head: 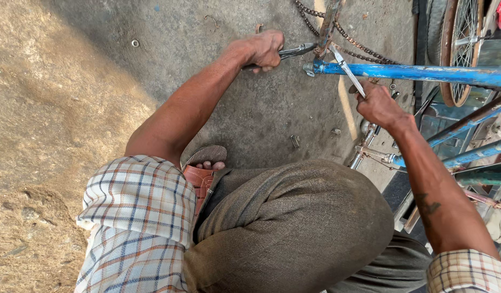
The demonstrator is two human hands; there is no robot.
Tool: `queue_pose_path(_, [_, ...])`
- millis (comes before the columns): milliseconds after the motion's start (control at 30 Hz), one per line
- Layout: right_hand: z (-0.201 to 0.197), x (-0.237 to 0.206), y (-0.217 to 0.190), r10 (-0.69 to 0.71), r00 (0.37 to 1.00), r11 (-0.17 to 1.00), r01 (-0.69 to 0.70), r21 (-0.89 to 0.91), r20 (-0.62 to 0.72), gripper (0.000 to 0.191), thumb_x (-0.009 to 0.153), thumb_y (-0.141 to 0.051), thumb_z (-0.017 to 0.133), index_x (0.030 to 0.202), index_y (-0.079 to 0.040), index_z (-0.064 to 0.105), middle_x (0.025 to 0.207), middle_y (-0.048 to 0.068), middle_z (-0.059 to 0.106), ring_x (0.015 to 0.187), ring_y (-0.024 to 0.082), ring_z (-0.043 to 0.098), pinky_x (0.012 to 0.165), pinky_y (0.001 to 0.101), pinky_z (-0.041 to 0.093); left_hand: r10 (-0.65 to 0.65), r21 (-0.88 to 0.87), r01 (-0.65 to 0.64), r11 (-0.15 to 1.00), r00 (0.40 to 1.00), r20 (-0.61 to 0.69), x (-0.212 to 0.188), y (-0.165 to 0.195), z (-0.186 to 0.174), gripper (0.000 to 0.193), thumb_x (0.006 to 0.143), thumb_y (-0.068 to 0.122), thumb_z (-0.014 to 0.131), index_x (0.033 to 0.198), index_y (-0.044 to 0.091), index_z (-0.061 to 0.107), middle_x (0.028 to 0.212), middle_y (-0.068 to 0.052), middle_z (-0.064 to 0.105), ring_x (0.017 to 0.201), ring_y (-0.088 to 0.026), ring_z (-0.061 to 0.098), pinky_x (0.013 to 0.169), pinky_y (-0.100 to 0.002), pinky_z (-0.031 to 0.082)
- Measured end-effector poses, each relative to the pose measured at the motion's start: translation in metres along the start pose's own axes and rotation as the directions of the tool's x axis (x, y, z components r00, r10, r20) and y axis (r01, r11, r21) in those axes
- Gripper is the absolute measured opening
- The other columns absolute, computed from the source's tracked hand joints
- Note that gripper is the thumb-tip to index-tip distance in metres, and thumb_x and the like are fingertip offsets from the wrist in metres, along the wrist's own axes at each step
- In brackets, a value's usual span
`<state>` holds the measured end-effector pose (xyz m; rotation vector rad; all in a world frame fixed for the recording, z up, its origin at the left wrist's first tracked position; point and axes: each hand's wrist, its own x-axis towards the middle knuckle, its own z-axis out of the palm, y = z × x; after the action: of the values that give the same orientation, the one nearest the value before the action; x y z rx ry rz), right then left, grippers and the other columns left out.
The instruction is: The person uses pliers to remove a master link from a bicycle chain, then reattaches the chain to the chainring and rear sprocket. The person rotates the pedals to test the chain movement.
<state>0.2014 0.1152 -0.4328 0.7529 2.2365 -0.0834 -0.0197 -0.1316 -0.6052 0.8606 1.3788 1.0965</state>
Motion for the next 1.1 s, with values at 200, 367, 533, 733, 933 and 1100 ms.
queue_pose_path(200, [0.019,-0.003,0.0,-0.079,0.991,0.984,0.094,0.15,-0.106,0.032,0.095,-0.008,0.064,0.126,-0.002,0.069,0.096,0.019,0.07,0.084,0.024,0.067,0.08,0.0394,0.053,0.019,0.146,-0.011,0.989,0.998,-0.052,0.007,0.004,0.01,0.009,0.09,0.003,0.063,0.086,-0.005,0.064,0.078,-0.009,0.067,0.06,-0.018,0.069,0.051,-0.036,0.056])
queue_pose_path(367, [-0.022,-0.01,-0.016,0.052,0.986,0.821,-0.133,0.556,0.158,0.034,0.096,-0.002,0.06,0.129,0.002,0.065,0.105,0.018,0.071,0.092,0.026,0.069,0.078,0.0404,0.058,0.104,0.245,-0.091,0.965,0.994,-0.041,0.016,-0.008,0.01,0.009,0.085,0.009,0.071,0.082,0.001,0.071,0.073,-0.008,0.07,0.066,-0.017,0.068,0.06,-0.038,0.056])
queue_pose_path(533, [-0.031,-0.013,-0.03,0.051,0.976,0.77,-0.172,0.614,0.209,0.036,0.096,0.001,0.057,0.132,0.004,0.06,0.115,0.018,0.07,0.1,0.03,0.072,0.082,0.0438,0.063,0.191,0.228,-0.163,0.96,0.975,-0.109,0.018,-0.02,0.015,0.009,0.081,0.015,0.077,0.084,0.007,0.076,0.078,-0.008,0.072,0.071,-0.016,0.067,0.06,-0.037,0.052])
queue_pose_path(733, [-0.03,-0.015,-0.028,0.07,0.977,0.786,-0.178,0.592,0.201,0.039,0.096,0.0,0.057,0.135,0.001,0.06,0.119,0.018,0.071,0.104,0.03,0.072,0.082,0.0435,0.061,-0.081,-0.03,0.08,0.996,0.996,-0.033,0.016,-0.009,0.008,0.017,0.078,0.011,0.077,0.092,0.012,0.067,0.089,-0.003,0.074,0.07,-0.015,0.07,0.054,-0.037,0.059])
queue_pose_path(933, [-0.031,-0.016,-0.026,0.087,0.977,0.832,-0.179,0.525,0.195,0.045,0.093,-0.001,0.059,0.138,-0.005,0.063,0.123,0.018,0.072,0.107,0.028,0.072,0.088,0.046,0.059,-0.217,0.089,0.211,0.973,0.974,0.066,0.018,0.009,-0.01,0.021,0.088,0.008,0.073,0.108,0.001,0.07,0.094,-0.015,0.074,0.074,-0.025,0.078,0.061,-0.038,0.063])
queue_pose_path(1100, [-0.032,-0.012,-0.02,0.082,0.979,0.875,-0.16,0.457,0.185,0.045,0.092,-0.004,0.064,0.137,-0.006,0.066,0.117,0.017,0.076,0.105,0.027,0.072,0.085,0.0448,0.057,-0.234,0.112,0.23,0.967,0.972,0.023,0.022,0.011,-0.007,0.025,0.088,0.008,0.074,0.106,0.004,0.058,0.097,-0.016,0.068,0.082,-0.025,0.071,0.067,-0.035,0.066])
